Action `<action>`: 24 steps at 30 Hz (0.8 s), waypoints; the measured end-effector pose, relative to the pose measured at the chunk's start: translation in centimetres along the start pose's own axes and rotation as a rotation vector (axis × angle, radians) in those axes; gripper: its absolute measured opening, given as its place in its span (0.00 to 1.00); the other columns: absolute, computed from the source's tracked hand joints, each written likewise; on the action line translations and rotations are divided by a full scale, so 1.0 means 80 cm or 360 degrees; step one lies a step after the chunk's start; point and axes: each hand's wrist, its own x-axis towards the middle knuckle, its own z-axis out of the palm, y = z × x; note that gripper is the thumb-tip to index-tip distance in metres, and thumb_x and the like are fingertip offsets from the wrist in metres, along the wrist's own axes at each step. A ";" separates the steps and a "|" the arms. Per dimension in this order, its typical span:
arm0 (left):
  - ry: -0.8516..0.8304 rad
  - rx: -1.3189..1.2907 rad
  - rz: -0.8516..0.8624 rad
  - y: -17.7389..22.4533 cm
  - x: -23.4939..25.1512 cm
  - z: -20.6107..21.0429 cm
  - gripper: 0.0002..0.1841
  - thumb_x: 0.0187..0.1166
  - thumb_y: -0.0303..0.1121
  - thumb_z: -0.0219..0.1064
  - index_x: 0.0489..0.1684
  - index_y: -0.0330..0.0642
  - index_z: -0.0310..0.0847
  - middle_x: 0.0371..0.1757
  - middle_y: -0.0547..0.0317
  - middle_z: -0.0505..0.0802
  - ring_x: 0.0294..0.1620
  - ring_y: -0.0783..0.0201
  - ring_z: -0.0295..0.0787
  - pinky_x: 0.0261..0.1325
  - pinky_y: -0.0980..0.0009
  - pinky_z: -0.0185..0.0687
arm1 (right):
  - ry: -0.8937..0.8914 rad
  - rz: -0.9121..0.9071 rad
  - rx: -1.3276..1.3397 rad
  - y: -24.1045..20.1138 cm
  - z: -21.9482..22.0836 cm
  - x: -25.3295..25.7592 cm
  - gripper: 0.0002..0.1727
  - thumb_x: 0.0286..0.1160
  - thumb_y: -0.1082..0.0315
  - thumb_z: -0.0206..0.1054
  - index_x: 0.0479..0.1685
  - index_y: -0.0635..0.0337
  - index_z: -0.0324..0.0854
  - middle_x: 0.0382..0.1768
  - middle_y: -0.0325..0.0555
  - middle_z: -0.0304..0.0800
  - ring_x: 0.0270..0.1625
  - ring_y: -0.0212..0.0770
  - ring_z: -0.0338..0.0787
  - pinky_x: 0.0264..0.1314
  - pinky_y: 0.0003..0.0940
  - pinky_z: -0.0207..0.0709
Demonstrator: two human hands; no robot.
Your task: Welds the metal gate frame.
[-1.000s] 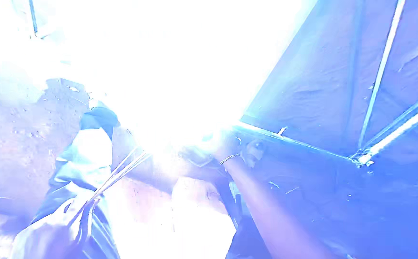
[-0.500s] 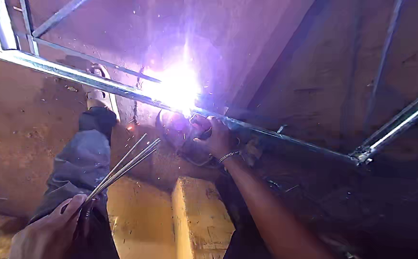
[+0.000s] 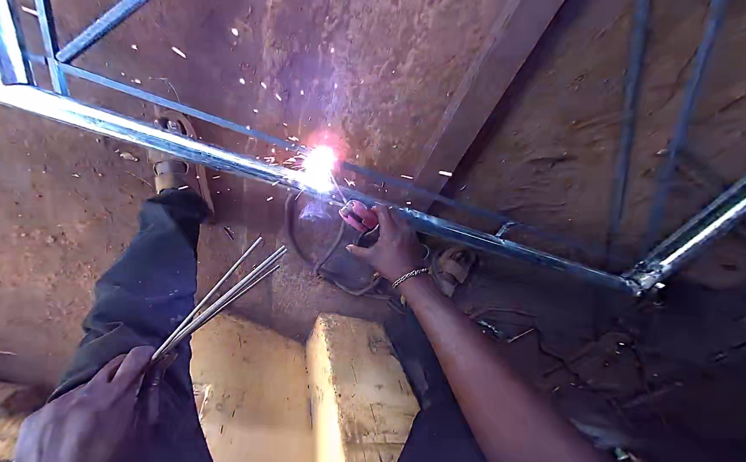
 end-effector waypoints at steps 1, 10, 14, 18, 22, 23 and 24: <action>0.0013 0.0004 -0.0006 -0.001 -0.001 0.002 0.22 0.89 0.52 0.50 0.51 0.49 0.85 0.37 0.49 0.93 0.26 0.43 0.91 0.20 0.44 0.77 | 0.0017 -0.0014 0.0009 0.000 0.000 0.000 0.49 0.49 0.45 0.89 0.73 0.62 0.77 0.63 0.60 0.89 0.64 0.63 0.89 0.65 0.64 0.80; 0.0023 0.0007 0.0001 -0.003 -0.001 0.005 0.22 0.90 0.53 0.47 0.50 0.50 0.84 0.36 0.50 0.93 0.25 0.45 0.91 0.18 0.46 0.76 | 0.0014 0.0024 -0.0024 0.001 0.001 0.001 0.48 0.47 0.43 0.89 0.72 0.58 0.78 0.64 0.56 0.89 0.64 0.59 0.89 0.64 0.61 0.81; 0.0012 0.0012 -0.0004 -0.002 0.001 0.004 0.23 0.90 0.55 0.48 0.47 0.49 0.84 0.32 0.50 0.91 0.24 0.45 0.90 0.17 0.46 0.74 | -0.0001 0.0029 -0.0033 0.002 0.004 0.002 0.49 0.47 0.42 0.89 0.72 0.58 0.77 0.63 0.56 0.89 0.64 0.60 0.89 0.61 0.62 0.82; 0.0016 0.0003 -0.0006 -0.002 0.001 0.004 0.22 0.89 0.53 0.49 0.48 0.49 0.84 0.34 0.51 0.92 0.25 0.45 0.91 0.18 0.46 0.75 | -0.0018 0.0047 -0.0023 0.001 0.001 0.002 0.48 0.47 0.43 0.88 0.73 0.58 0.77 0.63 0.56 0.89 0.64 0.60 0.89 0.63 0.63 0.81; -0.0052 0.0003 -0.0120 0.006 0.006 0.000 0.24 0.91 0.56 0.47 0.53 0.53 0.87 0.40 0.54 0.94 0.37 0.48 0.95 0.32 0.44 0.83 | 0.0020 0.0020 -0.0043 0.000 0.002 0.002 0.47 0.47 0.43 0.88 0.68 0.61 0.79 0.60 0.58 0.90 0.61 0.61 0.91 0.61 0.64 0.82; -0.0013 -0.0014 -0.0088 0.004 0.005 0.002 0.24 0.91 0.55 0.47 0.52 0.51 0.87 0.39 0.53 0.94 0.35 0.47 0.94 0.29 0.43 0.82 | 0.0013 0.0029 -0.0047 -0.001 0.001 0.002 0.47 0.47 0.43 0.88 0.68 0.62 0.79 0.59 0.59 0.90 0.60 0.62 0.91 0.60 0.64 0.82; 0.0037 -0.0026 -0.0026 0.001 0.002 0.005 0.23 0.91 0.53 0.47 0.49 0.49 0.86 0.36 0.51 0.93 0.30 0.46 0.93 0.23 0.45 0.79 | -0.0011 0.0046 -0.0051 -0.002 0.000 0.002 0.48 0.48 0.43 0.88 0.70 0.62 0.78 0.60 0.60 0.89 0.61 0.61 0.91 0.61 0.64 0.81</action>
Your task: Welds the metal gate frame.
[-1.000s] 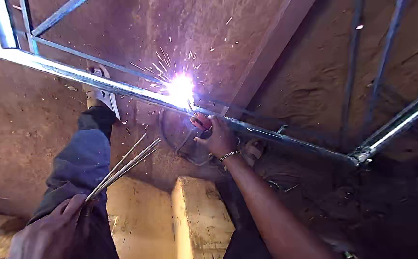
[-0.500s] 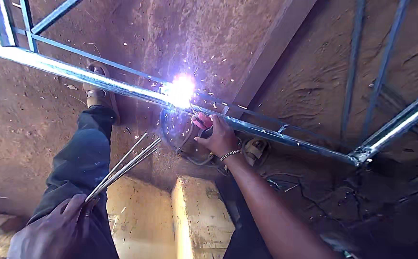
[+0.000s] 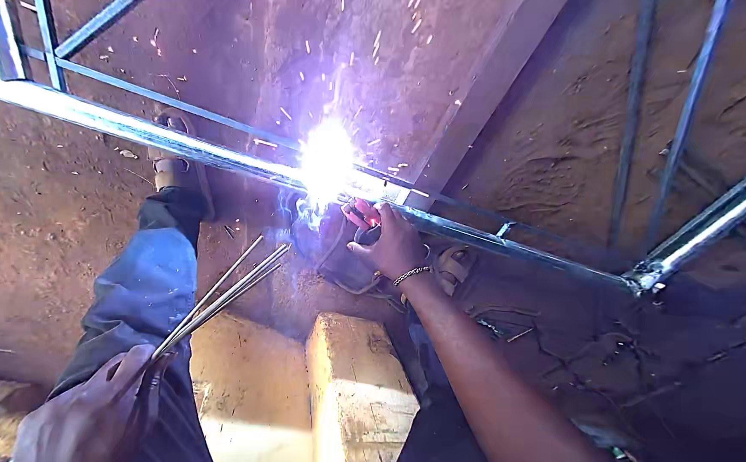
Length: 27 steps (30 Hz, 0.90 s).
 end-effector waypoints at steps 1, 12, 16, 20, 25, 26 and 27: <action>0.0006 0.0004 0.0030 -0.002 -0.002 0.000 0.23 0.90 0.53 0.48 0.48 0.47 0.85 0.34 0.50 0.92 0.27 0.45 0.91 0.20 0.45 0.77 | 0.0000 0.0001 0.0008 -0.001 -0.001 0.000 0.48 0.48 0.43 0.88 0.70 0.63 0.78 0.60 0.60 0.89 0.60 0.62 0.91 0.61 0.65 0.82; 0.0000 0.0024 0.0016 -0.004 -0.003 0.003 0.23 0.90 0.54 0.48 0.48 0.49 0.84 0.34 0.51 0.92 0.25 0.45 0.90 0.18 0.46 0.76 | -0.0007 0.0007 0.0032 0.002 0.002 0.002 0.49 0.48 0.42 0.88 0.72 0.60 0.77 0.64 0.57 0.88 0.65 0.60 0.89 0.66 0.63 0.80; -0.0012 0.0002 0.0027 -0.005 -0.002 0.001 0.22 0.90 0.53 0.48 0.50 0.48 0.84 0.33 0.50 0.92 0.25 0.44 0.91 0.18 0.46 0.76 | -0.0020 0.0021 0.0021 0.001 0.002 0.003 0.49 0.47 0.42 0.88 0.73 0.59 0.77 0.63 0.56 0.88 0.63 0.59 0.89 0.63 0.61 0.82; -0.0001 -0.0034 0.0012 -0.004 -0.003 0.001 0.22 0.90 0.53 0.49 0.51 0.48 0.85 0.35 0.49 0.93 0.28 0.43 0.92 0.21 0.44 0.78 | -0.0020 0.0039 0.0013 0.001 0.001 0.003 0.50 0.47 0.42 0.88 0.73 0.60 0.76 0.64 0.58 0.88 0.65 0.60 0.89 0.65 0.62 0.81; 0.0010 -0.0036 0.0013 -0.002 -0.002 0.001 0.23 0.90 0.52 0.48 0.50 0.47 0.86 0.36 0.48 0.93 0.29 0.43 0.92 0.21 0.44 0.78 | -0.0035 0.0053 -0.0016 0.000 0.000 0.004 0.49 0.49 0.45 0.88 0.74 0.62 0.75 0.64 0.61 0.88 0.63 0.62 0.89 0.62 0.63 0.82; 0.0000 -0.0029 0.0012 -0.003 -0.002 0.001 0.23 0.90 0.53 0.48 0.50 0.47 0.85 0.36 0.48 0.93 0.29 0.43 0.92 0.21 0.44 0.78 | -0.0024 0.0048 -0.0018 0.001 0.002 0.004 0.49 0.49 0.44 0.88 0.73 0.62 0.76 0.63 0.60 0.88 0.62 0.62 0.90 0.60 0.62 0.83; 0.0002 -0.0033 0.0006 -0.003 -0.002 0.000 0.23 0.90 0.53 0.48 0.50 0.47 0.86 0.35 0.48 0.93 0.28 0.43 0.92 0.21 0.44 0.78 | -0.0025 0.0050 -0.0018 0.001 0.002 0.005 0.49 0.48 0.42 0.88 0.72 0.61 0.77 0.62 0.59 0.89 0.62 0.61 0.90 0.61 0.62 0.83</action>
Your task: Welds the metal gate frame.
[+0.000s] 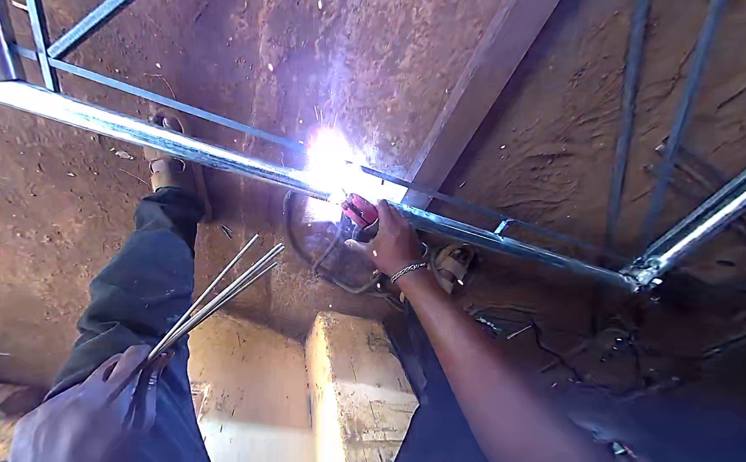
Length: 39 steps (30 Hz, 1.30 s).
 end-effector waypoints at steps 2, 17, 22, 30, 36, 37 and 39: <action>-0.0001 0.0032 -0.0002 0.001 0.002 0.000 0.24 0.90 0.54 0.47 0.48 0.48 0.85 0.33 0.49 0.92 0.26 0.44 0.91 0.19 0.45 0.76 | -0.0014 0.0011 0.0013 0.000 0.000 0.000 0.49 0.48 0.42 0.88 0.72 0.59 0.76 0.63 0.57 0.88 0.63 0.61 0.89 0.61 0.62 0.82; 0.0021 -0.0026 -0.0040 -0.003 0.003 0.000 0.23 0.90 0.56 0.52 0.51 0.50 0.89 0.33 0.49 0.94 0.27 0.44 0.92 0.22 0.44 0.79 | -0.0108 0.0018 0.0027 -0.012 -0.014 -0.001 0.46 0.59 0.48 0.84 0.78 0.64 0.73 0.69 0.61 0.85 0.71 0.63 0.85 0.71 0.64 0.77; -0.0094 0.0011 -0.0015 0.008 0.015 -0.018 0.26 0.90 0.57 0.49 0.44 0.44 0.84 0.30 0.44 0.91 0.24 0.38 0.90 0.19 0.40 0.76 | 0.0381 -0.0344 0.0330 -0.022 -0.012 -0.014 0.53 0.44 0.41 0.88 0.73 0.66 0.77 0.57 0.60 0.92 0.57 0.59 0.94 0.60 0.60 0.86; -0.0085 -0.0047 -0.0002 0.021 0.048 -0.082 0.24 0.89 0.54 0.49 0.49 0.47 0.86 0.37 0.46 0.95 0.31 0.41 0.94 0.29 0.40 0.86 | -0.0126 0.0028 0.0250 -0.097 -0.122 -0.095 0.56 0.48 0.28 0.82 0.81 0.53 0.74 0.61 0.53 0.92 0.61 0.54 0.93 0.64 0.57 0.85; -0.0464 -0.0341 -0.0144 -0.028 0.097 -0.185 0.26 0.91 0.56 0.43 0.70 0.52 0.79 0.56 0.47 0.95 0.58 0.40 0.94 0.56 0.37 0.86 | -0.0237 0.0483 0.0070 -0.090 -0.284 -0.194 0.62 0.49 0.29 0.82 0.87 0.56 0.67 0.68 0.63 0.87 0.71 0.62 0.86 0.76 0.62 0.76; -0.0545 -0.0439 -0.0154 -0.042 0.106 -0.212 0.27 0.92 0.56 0.42 0.72 0.51 0.78 0.61 0.45 0.94 0.63 0.40 0.91 0.61 0.35 0.85 | -0.0112 0.0554 0.0157 -0.078 -0.303 -0.217 0.62 0.48 0.33 0.85 0.86 0.60 0.67 0.66 0.67 0.87 0.70 0.66 0.86 0.75 0.65 0.76; -0.0680 -0.0625 -0.0121 -0.078 0.112 -0.274 0.27 0.92 0.51 0.44 0.78 0.46 0.76 0.71 0.40 0.89 0.74 0.37 0.84 0.71 0.32 0.77 | 0.0236 0.0662 0.0384 -0.051 -0.328 -0.269 0.63 0.49 0.40 0.88 0.87 0.66 0.62 0.67 0.72 0.85 0.70 0.67 0.86 0.76 0.66 0.75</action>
